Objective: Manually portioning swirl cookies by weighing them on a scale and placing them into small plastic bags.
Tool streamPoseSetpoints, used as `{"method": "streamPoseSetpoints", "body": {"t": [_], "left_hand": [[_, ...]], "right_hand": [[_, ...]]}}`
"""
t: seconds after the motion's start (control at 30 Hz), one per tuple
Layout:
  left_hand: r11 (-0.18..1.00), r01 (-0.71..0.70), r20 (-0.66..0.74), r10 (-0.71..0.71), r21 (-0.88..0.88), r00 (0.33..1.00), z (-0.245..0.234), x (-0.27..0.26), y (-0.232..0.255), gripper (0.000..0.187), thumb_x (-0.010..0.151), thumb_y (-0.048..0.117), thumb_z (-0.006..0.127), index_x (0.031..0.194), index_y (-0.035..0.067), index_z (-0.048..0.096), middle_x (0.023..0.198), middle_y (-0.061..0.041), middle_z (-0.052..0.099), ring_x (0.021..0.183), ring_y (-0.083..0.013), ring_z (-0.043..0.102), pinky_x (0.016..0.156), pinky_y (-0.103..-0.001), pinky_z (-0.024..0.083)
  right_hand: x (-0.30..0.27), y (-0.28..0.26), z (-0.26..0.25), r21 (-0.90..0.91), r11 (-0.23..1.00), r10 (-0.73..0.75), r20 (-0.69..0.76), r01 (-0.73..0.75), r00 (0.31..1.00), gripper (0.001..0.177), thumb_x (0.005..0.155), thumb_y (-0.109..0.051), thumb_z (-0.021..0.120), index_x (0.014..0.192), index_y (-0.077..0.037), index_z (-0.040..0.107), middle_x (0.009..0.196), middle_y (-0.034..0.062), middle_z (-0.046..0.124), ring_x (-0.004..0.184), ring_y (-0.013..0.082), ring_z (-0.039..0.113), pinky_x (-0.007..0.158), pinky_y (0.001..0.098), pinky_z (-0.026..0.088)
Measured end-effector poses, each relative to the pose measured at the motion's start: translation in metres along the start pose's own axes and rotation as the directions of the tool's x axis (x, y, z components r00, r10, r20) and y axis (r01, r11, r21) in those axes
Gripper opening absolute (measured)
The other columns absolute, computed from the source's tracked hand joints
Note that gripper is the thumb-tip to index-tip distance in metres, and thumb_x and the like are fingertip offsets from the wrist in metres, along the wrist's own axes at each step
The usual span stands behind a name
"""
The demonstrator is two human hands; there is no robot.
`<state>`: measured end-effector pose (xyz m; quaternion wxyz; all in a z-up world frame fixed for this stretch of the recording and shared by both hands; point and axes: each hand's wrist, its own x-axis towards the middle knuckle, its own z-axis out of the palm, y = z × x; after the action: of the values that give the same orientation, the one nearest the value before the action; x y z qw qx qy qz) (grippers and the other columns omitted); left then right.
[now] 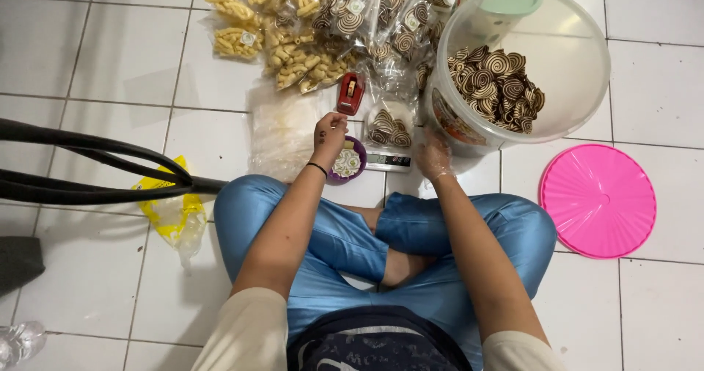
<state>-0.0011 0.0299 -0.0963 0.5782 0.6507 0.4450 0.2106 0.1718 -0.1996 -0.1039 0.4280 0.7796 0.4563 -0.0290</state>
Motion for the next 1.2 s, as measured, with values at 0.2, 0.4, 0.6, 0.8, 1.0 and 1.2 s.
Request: {"method": "streamPoseSetpoints", "body": {"t": [0.2,0.4,0.6,0.8,1.0,1.2], "left_hand": [[0.999,0.036,0.028,-0.036,0.000,0.999,-0.003,-0.016,0.021,0.019,0.093,0.017,0.064,0.108,0.011,0.074,0.094,-0.011,0.075,0.082,-0.0195,0.077,0.069,-0.029,0.060],[0.999,0.051,0.037,-0.051,0.016,0.998,-0.001,-0.019,0.025,0.019,0.093,0.017,0.063,0.106,0.011,0.074,0.094,-0.010,0.075,0.081,-0.0187,0.077,0.068,-0.029,0.060],[0.999,0.043,0.054,-0.044,0.022,0.998,-0.001,-0.023,0.032,0.020,0.093,0.018,0.063,0.107,0.008,0.074,0.094,-0.012,0.074,0.082,-0.0210,0.077,0.068,-0.031,0.061],[1.000,0.022,0.078,-0.024,0.017,0.997,0.001,-0.020,0.028,0.020,0.093,0.019,0.064,0.107,0.008,0.074,0.093,-0.011,0.073,0.081,-0.0206,0.077,0.066,-0.031,0.062],[0.999,0.044,0.104,-0.045,0.013,0.994,-0.002,-0.030,0.045,0.021,0.095,0.018,0.063,0.108,0.005,0.072,0.098,-0.013,0.070,0.085,-0.0224,0.077,0.066,-0.033,0.064],[0.998,0.060,0.129,-0.059,0.001,0.990,0.003,-0.019,0.034,0.023,0.095,0.017,0.063,0.111,0.003,0.071,0.100,-0.015,0.069,0.086,-0.0238,0.076,0.063,-0.032,0.065]], "right_hand": [[-0.006,-0.011,0.009,0.951,0.296,0.376,-0.197,0.084,0.905,0.049,0.094,-0.019,0.051,0.142,-0.007,0.054,0.137,0.0203,0.061,0.120,0.0421,0.058,0.103,0.0507,0.047],[-0.012,-0.009,-0.005,0.989,0.148,0.338,-0.044,-0.007,0.940,0.053,0.094,-0.031,0.054,0.144,-0.015,0.055,0.146,0.0111,0.058,0.131,0.0374,0.054,0.110,0.0460,0.041],[-0.010,-0.009,-0.005,0.973,0.223,0.340,-0.140,0.065,0.930,0.050,0.095,-0.025,0.056,0.143,-0.011,0.055,0.148,0.0135,0.055,0.131,0.0368,0.053,0.110,0.0459,0.042],[-0.012,-0.006,-0.016,0.983,0.183,0.280,-0.045,-0.007,0.959,0.056,0.097,-0.031,0.049,0.151,-0.019,0.045,0.156,0.0102,0.046,0.140,0.0364,0.044,0.116,0.0507,0.032],[-0.018,-0.002,-0.023,0.933,0.306,0.406,-0.310,0.192,0.860,0.042,0.100,-0.019,0.050,0.141,-0.013,0.048,0.128,0.0171,0.063,0.106,0.0390,0.064,0.090,0.0512,0.053],[-0.017,0.009,-0.069,0.997,0.062,0.305,-0.065,0.048,0.950,0.060,0.104,-0.051,0.057,0.143,-0.010,0.037,0.131,0.0227,0.059,0.127,0.0466,0.056,0.109,0.0684,0.036]]}}
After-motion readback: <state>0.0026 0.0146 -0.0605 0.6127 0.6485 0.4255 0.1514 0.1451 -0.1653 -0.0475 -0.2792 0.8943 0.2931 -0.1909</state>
